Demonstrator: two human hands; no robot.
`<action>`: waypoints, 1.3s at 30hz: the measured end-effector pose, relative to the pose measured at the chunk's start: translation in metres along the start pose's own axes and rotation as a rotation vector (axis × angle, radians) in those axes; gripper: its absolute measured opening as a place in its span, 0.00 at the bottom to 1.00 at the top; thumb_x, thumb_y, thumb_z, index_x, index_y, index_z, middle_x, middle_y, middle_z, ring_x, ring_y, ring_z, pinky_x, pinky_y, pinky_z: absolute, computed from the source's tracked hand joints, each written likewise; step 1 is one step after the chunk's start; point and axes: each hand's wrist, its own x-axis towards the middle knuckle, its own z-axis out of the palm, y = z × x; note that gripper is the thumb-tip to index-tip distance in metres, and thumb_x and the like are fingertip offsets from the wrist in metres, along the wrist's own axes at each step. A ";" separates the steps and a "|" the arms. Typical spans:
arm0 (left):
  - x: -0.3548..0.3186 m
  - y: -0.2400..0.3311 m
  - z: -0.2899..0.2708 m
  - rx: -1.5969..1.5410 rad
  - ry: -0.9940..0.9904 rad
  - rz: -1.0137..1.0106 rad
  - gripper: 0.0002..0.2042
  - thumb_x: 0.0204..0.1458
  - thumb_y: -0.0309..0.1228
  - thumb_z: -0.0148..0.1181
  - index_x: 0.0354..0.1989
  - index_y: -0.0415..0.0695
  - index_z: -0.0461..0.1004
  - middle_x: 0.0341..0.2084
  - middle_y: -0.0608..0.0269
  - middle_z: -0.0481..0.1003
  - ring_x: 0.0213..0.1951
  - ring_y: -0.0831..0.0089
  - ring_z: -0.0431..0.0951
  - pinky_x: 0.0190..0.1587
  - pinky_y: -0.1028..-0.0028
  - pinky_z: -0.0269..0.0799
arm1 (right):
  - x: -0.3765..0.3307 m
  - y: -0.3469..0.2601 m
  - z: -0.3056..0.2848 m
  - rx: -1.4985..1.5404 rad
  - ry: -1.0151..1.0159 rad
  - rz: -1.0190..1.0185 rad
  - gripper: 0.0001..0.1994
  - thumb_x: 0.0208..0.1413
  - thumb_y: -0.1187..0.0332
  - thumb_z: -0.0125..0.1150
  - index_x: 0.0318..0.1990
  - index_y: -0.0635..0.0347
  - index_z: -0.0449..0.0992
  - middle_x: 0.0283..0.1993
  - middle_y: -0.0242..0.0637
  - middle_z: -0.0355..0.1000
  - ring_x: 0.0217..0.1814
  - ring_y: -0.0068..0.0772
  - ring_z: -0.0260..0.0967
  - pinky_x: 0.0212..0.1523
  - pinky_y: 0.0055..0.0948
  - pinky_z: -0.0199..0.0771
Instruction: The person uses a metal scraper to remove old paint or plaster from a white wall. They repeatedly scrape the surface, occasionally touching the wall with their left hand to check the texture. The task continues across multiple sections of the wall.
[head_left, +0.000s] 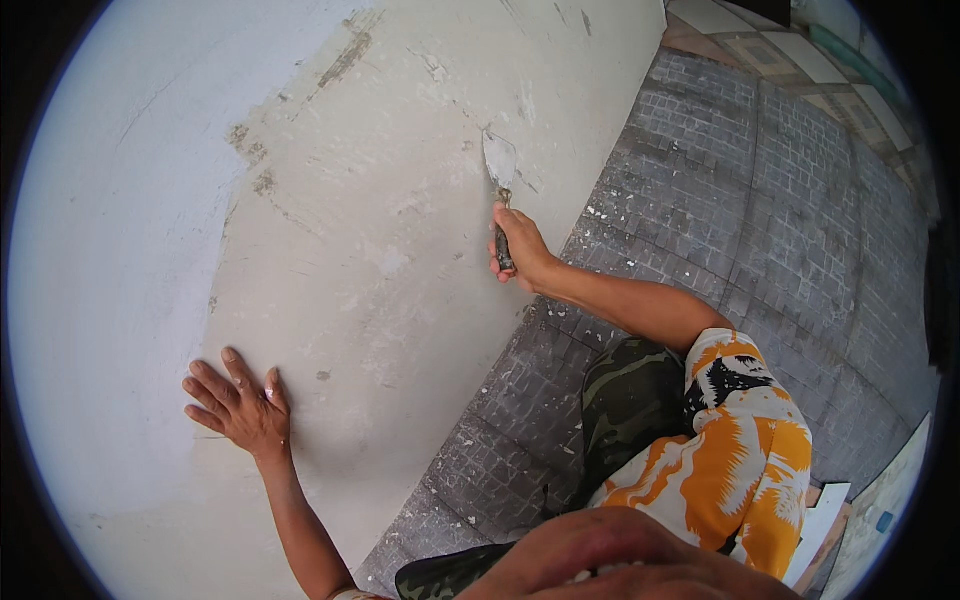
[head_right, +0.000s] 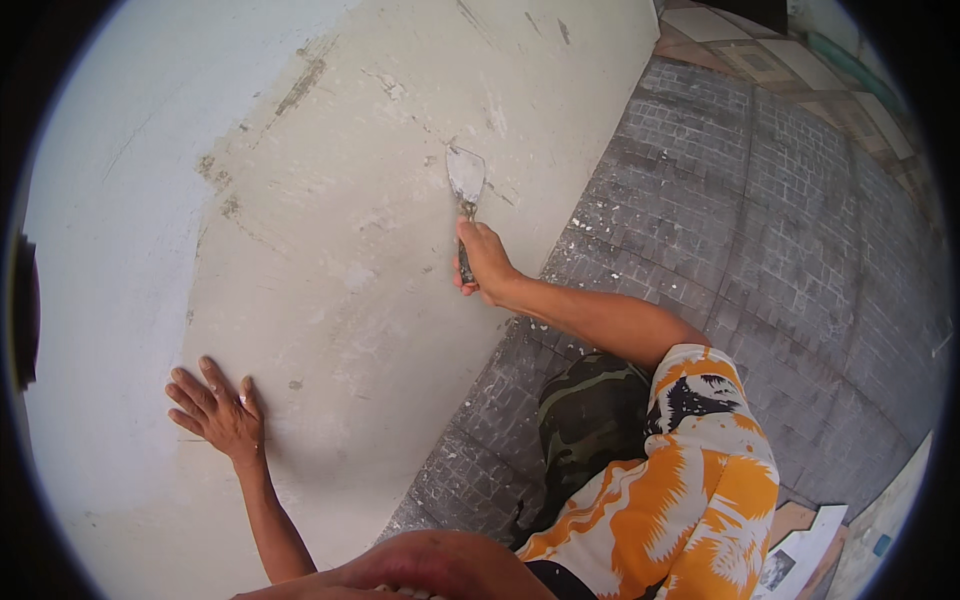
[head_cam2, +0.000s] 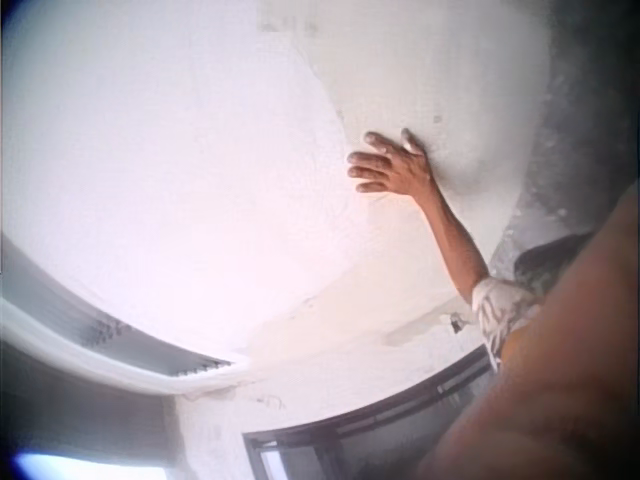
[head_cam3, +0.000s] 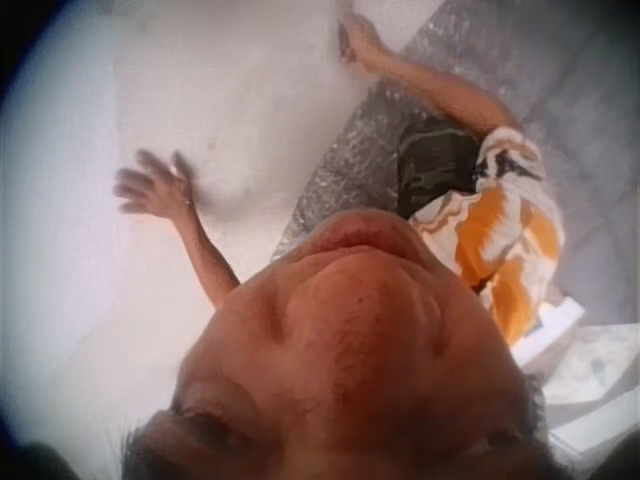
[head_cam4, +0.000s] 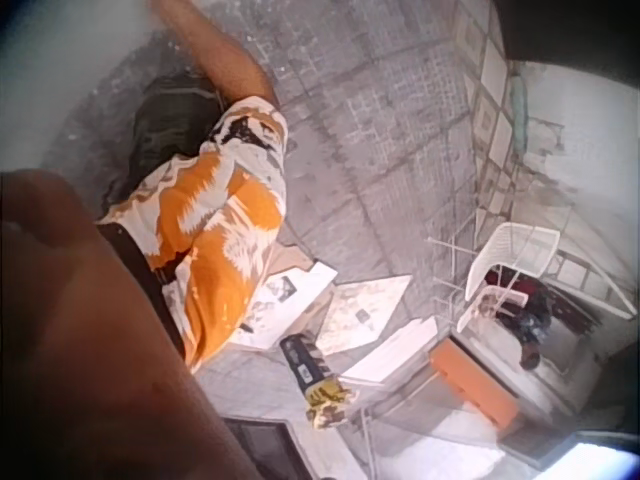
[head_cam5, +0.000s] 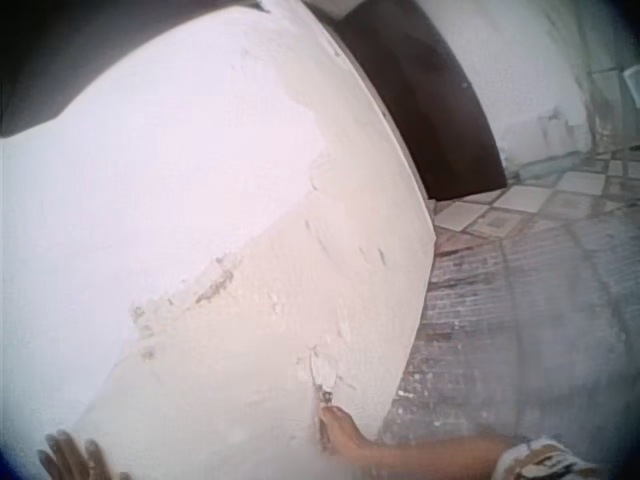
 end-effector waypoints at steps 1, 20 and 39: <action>0.003 0.006 -0.003 -0.058 0.050 0.028 0.33 0.70 0.57 0.38 0.77 0.54 0.55 0.78 0.49 0.45 0.79 0.51 0.38 0.77 0.48 0.24 | 0.019 0.000 -0.017 0.062 0.083 -0.029 0.20 0.69 0.45 0.50 0.41 0.53 0.66 0.23 0.34 0.67 0.15 0.28 0.63 0.11 0.29 0.60; 0.157 0.010 -0.014 0.001 0.068 0.281 0.27 0.71 0.52 0.40 0.70 0.50 0.69 0.74 0.46 0.57 0.76 0.48 0.52 0.77 0.53 0.38 | 0.116 -0.177 -0.163 -0.241 0.143 -0.103 0.23 0.71 0.46 0.45 0.40 0.60 0.68 0.19 0.29 0.64 0.10 0.19 0.57 0.07 0.21 0.49; 0.141 0.011 0.009 -0.075 0.254 0.147 0.19 0.66 0.50 0.56 0.57 0.53 0.82 0.60 0.62 0.77 0.64 0.62 0.74 0.64 0.65 0.64 | 0.059 -0.041 -0.134 -0.188 0.117 0.067 0.22 0.73 0.44 0.42 0.51 0.56 0.66 0.25 0.31 0.68 0.17 0.24 0.67 0.12 0.23 0.63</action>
